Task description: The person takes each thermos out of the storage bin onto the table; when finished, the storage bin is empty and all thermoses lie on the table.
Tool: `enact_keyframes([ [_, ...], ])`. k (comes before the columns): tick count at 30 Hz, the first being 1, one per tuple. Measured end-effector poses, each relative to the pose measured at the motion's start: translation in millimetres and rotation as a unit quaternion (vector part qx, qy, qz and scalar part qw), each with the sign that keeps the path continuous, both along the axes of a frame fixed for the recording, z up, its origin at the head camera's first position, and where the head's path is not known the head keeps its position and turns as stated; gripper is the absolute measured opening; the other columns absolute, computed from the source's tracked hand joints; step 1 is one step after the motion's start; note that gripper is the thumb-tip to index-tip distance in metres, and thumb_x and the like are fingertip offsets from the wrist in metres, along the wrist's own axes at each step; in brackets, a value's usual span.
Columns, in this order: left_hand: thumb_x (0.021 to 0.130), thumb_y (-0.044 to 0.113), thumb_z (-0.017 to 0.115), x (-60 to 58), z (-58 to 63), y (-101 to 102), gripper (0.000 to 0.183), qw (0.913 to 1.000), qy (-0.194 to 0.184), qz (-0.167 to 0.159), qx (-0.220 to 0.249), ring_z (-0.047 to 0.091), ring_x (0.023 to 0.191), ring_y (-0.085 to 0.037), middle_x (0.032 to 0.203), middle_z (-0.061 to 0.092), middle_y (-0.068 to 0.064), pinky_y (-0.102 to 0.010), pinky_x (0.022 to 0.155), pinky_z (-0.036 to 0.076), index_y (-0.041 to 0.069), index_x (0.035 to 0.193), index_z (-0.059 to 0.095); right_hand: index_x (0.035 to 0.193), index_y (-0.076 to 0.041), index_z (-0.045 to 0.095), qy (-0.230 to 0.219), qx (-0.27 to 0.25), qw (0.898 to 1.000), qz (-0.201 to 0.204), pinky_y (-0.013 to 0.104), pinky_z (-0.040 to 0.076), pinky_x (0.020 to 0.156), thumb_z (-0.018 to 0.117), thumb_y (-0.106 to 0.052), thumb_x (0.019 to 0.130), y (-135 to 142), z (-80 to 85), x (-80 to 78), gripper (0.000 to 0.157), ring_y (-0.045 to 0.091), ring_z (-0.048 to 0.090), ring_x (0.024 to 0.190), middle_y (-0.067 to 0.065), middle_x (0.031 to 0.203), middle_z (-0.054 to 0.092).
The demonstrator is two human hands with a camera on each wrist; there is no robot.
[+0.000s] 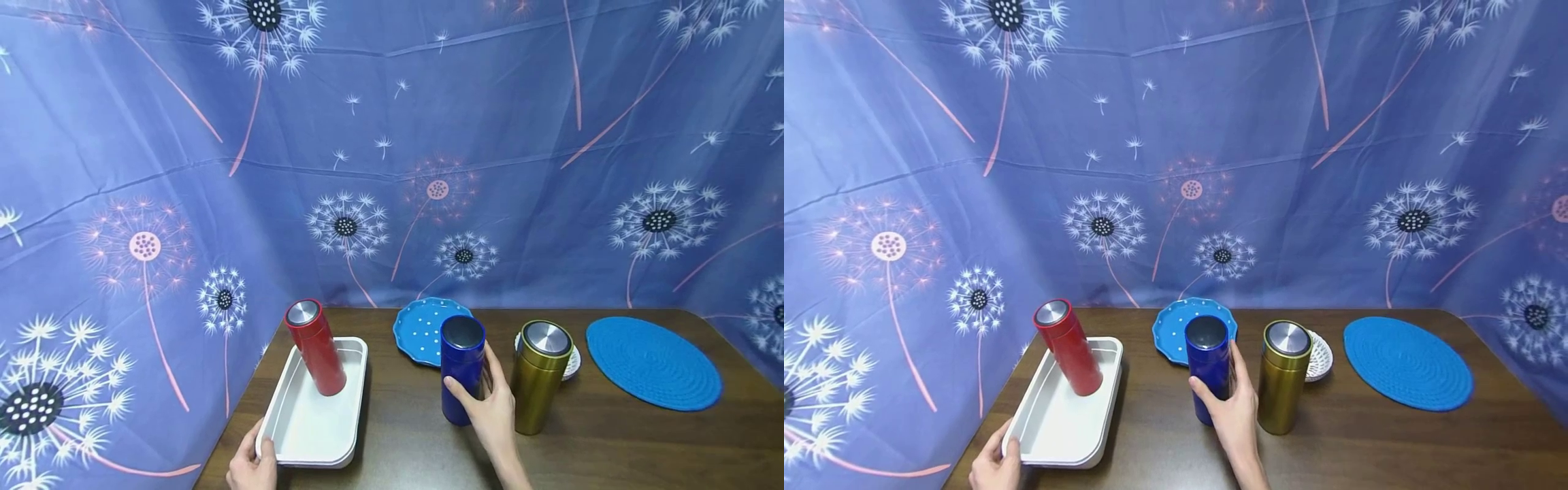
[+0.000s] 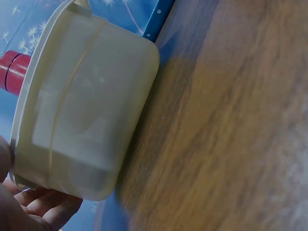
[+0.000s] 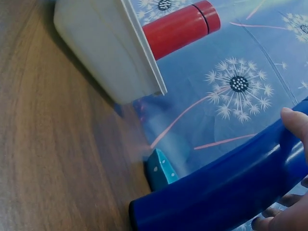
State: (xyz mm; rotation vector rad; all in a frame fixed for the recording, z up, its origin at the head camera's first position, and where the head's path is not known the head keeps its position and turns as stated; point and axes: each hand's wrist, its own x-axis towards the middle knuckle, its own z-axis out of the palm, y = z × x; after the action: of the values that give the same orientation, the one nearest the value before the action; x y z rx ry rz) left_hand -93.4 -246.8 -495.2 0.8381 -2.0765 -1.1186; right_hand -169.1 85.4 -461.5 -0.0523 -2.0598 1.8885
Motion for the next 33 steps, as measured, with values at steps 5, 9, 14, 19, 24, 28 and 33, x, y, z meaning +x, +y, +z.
enact_keyframes([
  [5,0.086,0.007,0.056,-0.3,1.1,0,0.035,0.9999,0.008,-0.012,0.009,0.039,0.067,0.028,0.101,0.069,-0.024,-0.001,0.064,0.034,0.004,0.118,0.069,0.154,-0.017,0.029,0.007,0.010,1.000,-0.003,0.005,0.028,0.100,0.084,-0.021,0.076,-2,3.7,8.6,0.095,0.031,0.034,0.141,0.015,0.155,0.034],
  [9,0.087,0.007,0.055,-2.6,1.9,0,0.036,0.9996,0.009,-0.019,0.017,0.039,0.066,0.030,0.106,0.068,-0.024,0.000,0.060,0.035,0.003,0.120,0.068,0.155,-0.014,0.025,0.014,0.024,1.000,-0.012,0.012,0.028,0.106,0.084,-0.018,0.076,-3,4.8,16.6,0.099,0.030,0.031,0.143,0.016,0.155,0.033],
  [14,0.087,0.008,0.055,-3.3,1.8,0,0.036,0.9998,0.008,-0.016,0.012,0.037,0.066,0.031,0.104,0.069,-0.024,0.001,0.060,0.034,0.004,0.120,0.068,0.154,-0.011,0.026,0.002,0.056,0.998,-0.017,0.050,0.031,0.109,0.084,-0.017,0.076,-4,2.8,31.0,0.097,0.036,0.030,0.142,0.018,0.154,0.032],
  [19,0.088,0.008,0.056,-2.7,2.1,-1,0.035,0.9997,0.013,-0.017,0.009,0.039,0.066,0.029,0.103,0.069,-0.024,0.000,0.060,0.035,0.005,0.120,0.069,0.154,-0.011,0.025,-0.014,0.072,0.997,-0.016,0.055,0.033,0.106,0.084,-0.018,0.077,-6,-1.2,44.1,0.097,0.037,0.032,0.139,0.019,0.152,0.033],
  [24,0.088,0.006,0.056,-2.7,2.2,-3,0.034,0.9992,0.027,-0.026,0.010,0.041,0.066,0.028,0.103,0.069,-0.025,-0.001,0.059,0.036,0.003,0.119,0.068,0.150,-0.005,0.030,-0.005,0.096,0.995,-0.029,0.041,0.045,0.100,0.084,-0.013,0.075,-8,-6.7,59.1,0.093,0.030,0.040,0.131,0.019,0.146,0.038],
  [28,0.088,0.006,0.056,-2.8,1.9,-4,0.034,0.9994,0.020,-0.025,0.009,0.051,0.069,0.019,0.104,0.069,-0.025,0.000,0.060,0.036,0.002,0.120,0.068,0.142,-0.002,0.040,0.012,0.115,0.992,-0.052,0.021,0.048,0.089,0.085,-0.007,0.071,-13,-10.8,70.1,0.085,0.005,0.040,0.120,0.015,0.137,0.045],
  [33,0.088,0.005,0.055,-3.0,-0.2,-4,0.035,0.9996,0.009,-0.025,0.004,0.067,0.084,-0.020,0.103,0.069,-0.026,0.000,0.059,0.035,0.001,0.120,0.068,0.135,-0.001,0.046,0.032,0.123,0.991,-0.044,0.032,0.054,0.082,0.087,-0.005,0.067,-21,-13.5,80.1,0.079,-0.012,0.041,0.111,0.014,0.132,0.051],
])
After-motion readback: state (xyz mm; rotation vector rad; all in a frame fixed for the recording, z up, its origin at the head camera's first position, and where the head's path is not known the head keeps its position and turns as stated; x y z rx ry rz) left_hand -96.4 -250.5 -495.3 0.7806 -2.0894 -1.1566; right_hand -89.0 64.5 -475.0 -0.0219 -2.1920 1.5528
